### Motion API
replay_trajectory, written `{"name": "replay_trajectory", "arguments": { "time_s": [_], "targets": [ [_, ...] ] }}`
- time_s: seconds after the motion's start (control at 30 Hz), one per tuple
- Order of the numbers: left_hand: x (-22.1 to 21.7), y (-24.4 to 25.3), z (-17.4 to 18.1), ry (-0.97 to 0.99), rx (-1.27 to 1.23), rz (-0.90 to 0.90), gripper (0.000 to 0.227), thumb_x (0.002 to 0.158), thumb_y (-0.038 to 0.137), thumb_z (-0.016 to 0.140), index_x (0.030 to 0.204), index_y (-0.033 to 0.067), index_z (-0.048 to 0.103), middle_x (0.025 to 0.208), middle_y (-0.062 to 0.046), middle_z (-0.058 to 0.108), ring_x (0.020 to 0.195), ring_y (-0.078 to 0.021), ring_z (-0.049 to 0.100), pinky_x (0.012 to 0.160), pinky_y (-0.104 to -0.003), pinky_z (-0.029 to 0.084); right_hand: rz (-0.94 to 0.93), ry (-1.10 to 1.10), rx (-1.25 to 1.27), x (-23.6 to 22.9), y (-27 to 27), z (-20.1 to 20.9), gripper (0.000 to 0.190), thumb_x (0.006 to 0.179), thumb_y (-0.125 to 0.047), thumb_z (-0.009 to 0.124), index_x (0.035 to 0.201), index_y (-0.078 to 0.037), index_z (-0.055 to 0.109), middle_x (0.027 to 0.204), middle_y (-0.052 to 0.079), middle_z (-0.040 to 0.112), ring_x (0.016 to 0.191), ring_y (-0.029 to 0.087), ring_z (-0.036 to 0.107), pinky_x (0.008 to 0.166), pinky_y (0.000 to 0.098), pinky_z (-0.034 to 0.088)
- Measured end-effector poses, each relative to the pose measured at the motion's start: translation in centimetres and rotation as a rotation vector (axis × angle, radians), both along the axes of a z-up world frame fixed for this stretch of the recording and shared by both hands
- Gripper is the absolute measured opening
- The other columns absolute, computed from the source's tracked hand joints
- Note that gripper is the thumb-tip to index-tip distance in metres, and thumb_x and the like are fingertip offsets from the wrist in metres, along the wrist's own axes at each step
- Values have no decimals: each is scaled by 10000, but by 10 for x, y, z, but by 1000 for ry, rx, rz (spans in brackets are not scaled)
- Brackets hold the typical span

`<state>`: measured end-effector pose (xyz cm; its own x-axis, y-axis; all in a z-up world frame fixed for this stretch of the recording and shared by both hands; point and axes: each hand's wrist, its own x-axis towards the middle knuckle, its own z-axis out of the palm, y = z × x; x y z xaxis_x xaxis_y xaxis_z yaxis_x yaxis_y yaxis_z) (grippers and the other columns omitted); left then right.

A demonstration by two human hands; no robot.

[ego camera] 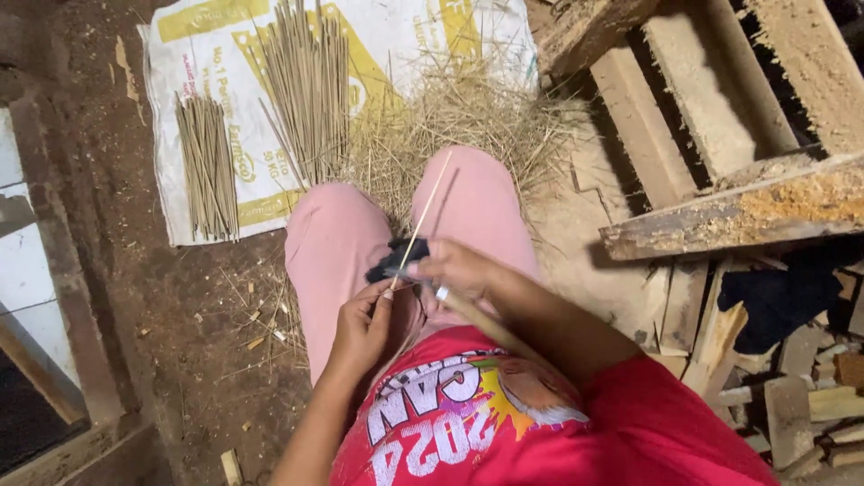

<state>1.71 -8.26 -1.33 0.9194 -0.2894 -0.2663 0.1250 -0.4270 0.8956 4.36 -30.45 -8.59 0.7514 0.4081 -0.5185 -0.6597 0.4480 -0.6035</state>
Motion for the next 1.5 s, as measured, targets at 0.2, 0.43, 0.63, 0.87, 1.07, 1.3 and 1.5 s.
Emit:
{"name": "replay_trajectory", "arguments": {
  "time_s": [0.2, 0.43, 0.63, 0.87, 1.07, 1.3, 1.5],
  "targets": [
    [0, 12, 14, 115, -37, -58, 301, 1007, 90, 541, 1193, 71, 777, 1049, -159, 810, 1067, -245, 720, 981, -456, 526, -273, -214, -141, 55, -62, 97, 237, 881, 39, 714, 1118, 48, 693, 900, 143, 733, 603, 186, 706, 524, 339, 622],
    [10, -2, 13, 238, -157, -20, 315, 1018, 99, 491, 1179, 87, 761, 605, 12, 570, 592, -107, 515, 591, -269, 478, -190, -132, -141, 35, -26, 81, 81, 934, -53, 704, 877, -14, 661, 702, 165, 709, 390, 195, 641, 266, 341, 508],
    [5, 12, 5, 286, -292, -75, 346, 1053, 92, 386, 1260, -5, 646, 545, -7, 458, 367, -104, 497, 366, -221, 403, -63, -126, -70, 40, -33, 58, 194, 939, -22, 670, 1121, 29, 626, 728, 230, 705, 410, 263, 669, 311, 381, 568],
    [4, 15, -26, 417, -429, -78, 346, 1060, 89, 345, 1279, -23, 589, 592, -34, 410, 323, -139, 485, 331, -237, 381, -399, -406, -428, 54, -20, 151, 505, 536, 39, 877, 1016, -66, 761, 801, 138, 694, 671, 211, 713, 515, 294, 648],
    [6, 28, -26, 590, -576, -38, 337, 1040, 97, 402, 1244, -81, 602, 588, 17, 309, 277, -87, 390, 281, -206, 282, -9, -77, -117, 26, -22, 63, 123, 940, -58, 654, 1002, 44, 622, 621, 177, 667, 385, 249, 655, 275, 332, 539],
    [21, 21, 32, 445, -308, -165, 349, 1020, 76, 401, 1197, -81, 658, 530, -65, 523, 345, -147, 534, 339, -237, 372, -224, -129, -135, 45, -53, 51, 113, 958, -36, 645, 1061, -2, 613, 600, 159, 641, 375, 247, 653, 292, 334, 558],
    [11, -4, 13, -213, 118, -5, 178, 971, 114, 637, 1059, 65, 784, 890, -131, 760, 871, -352, 743, 816, -396, 572, 24, -121, -26, 24, -6, 41, 216, 947, -13, 669, 1140, 65, 611, 644, 240, 683, 387, 273, 658, 298, 376, 568]
  ]
}}
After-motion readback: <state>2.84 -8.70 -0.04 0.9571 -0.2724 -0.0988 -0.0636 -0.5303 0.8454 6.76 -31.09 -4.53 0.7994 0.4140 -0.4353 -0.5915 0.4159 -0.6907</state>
